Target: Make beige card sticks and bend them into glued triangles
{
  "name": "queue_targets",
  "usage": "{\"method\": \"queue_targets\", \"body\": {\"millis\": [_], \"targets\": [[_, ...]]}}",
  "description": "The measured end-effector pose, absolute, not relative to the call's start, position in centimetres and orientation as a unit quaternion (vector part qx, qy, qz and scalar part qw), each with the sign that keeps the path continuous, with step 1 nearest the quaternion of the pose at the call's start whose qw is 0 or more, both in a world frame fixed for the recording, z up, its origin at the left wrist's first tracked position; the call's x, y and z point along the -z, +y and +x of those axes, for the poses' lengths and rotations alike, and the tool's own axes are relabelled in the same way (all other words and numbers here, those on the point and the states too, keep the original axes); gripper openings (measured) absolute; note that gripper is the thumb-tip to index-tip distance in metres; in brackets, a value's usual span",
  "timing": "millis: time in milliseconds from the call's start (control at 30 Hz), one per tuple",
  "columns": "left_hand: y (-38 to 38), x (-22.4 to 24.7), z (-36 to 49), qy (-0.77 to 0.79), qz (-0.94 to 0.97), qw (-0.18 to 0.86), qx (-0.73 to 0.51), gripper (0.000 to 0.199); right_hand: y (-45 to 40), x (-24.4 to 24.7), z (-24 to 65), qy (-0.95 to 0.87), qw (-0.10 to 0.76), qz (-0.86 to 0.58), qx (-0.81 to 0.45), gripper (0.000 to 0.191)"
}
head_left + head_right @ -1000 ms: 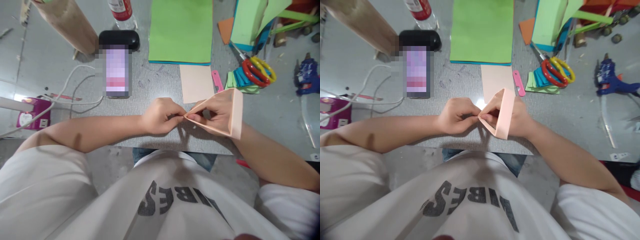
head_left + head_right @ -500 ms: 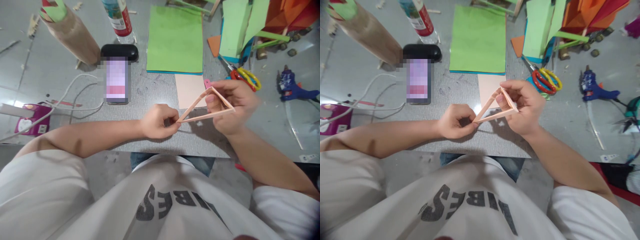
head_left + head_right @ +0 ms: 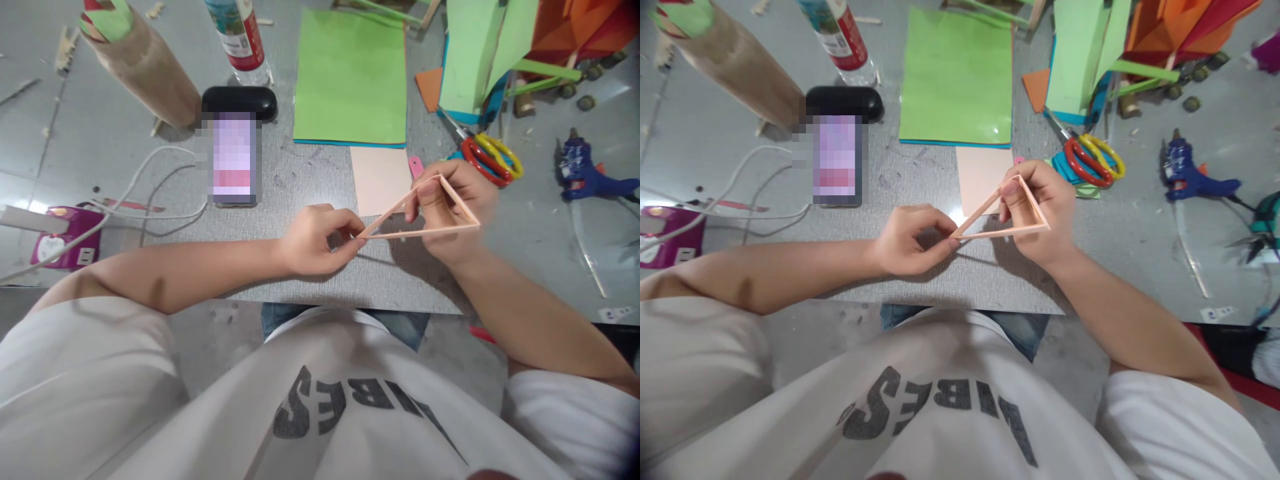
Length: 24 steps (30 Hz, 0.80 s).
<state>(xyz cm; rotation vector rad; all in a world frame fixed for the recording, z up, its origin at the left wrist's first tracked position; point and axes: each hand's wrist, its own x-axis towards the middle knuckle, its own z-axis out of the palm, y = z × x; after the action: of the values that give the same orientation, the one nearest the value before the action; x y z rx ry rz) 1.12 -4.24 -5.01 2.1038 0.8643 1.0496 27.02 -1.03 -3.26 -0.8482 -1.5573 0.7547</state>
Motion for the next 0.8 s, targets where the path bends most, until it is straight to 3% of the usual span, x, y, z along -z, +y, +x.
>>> {"method": "queue_targets", "body": {"millis": [367, 600, 800], "targets": [[-3.7, 5.5, 1.6, 0.393, 0.667, 0.367, -0.515, 0.023, -1.5, 3.0, 26.7, -0.656, 0.567, -0.4, -0.298, 0.044], [-3.2, 5.7, 1.6, 0.39, 0.603, 0.465, -0.517, 0.022, -1.9, 3.5, 26.7, -0.681, 0.561, -0.373, -0.287, 0.03], [-2.8, 5.7, 1.8, 0.377, 0.56, 0.538, -0.506, 0.039, -2.0, 3.7, 27.2, -0.706, 0.53, -0.389, -0.262, 0.035]]}}
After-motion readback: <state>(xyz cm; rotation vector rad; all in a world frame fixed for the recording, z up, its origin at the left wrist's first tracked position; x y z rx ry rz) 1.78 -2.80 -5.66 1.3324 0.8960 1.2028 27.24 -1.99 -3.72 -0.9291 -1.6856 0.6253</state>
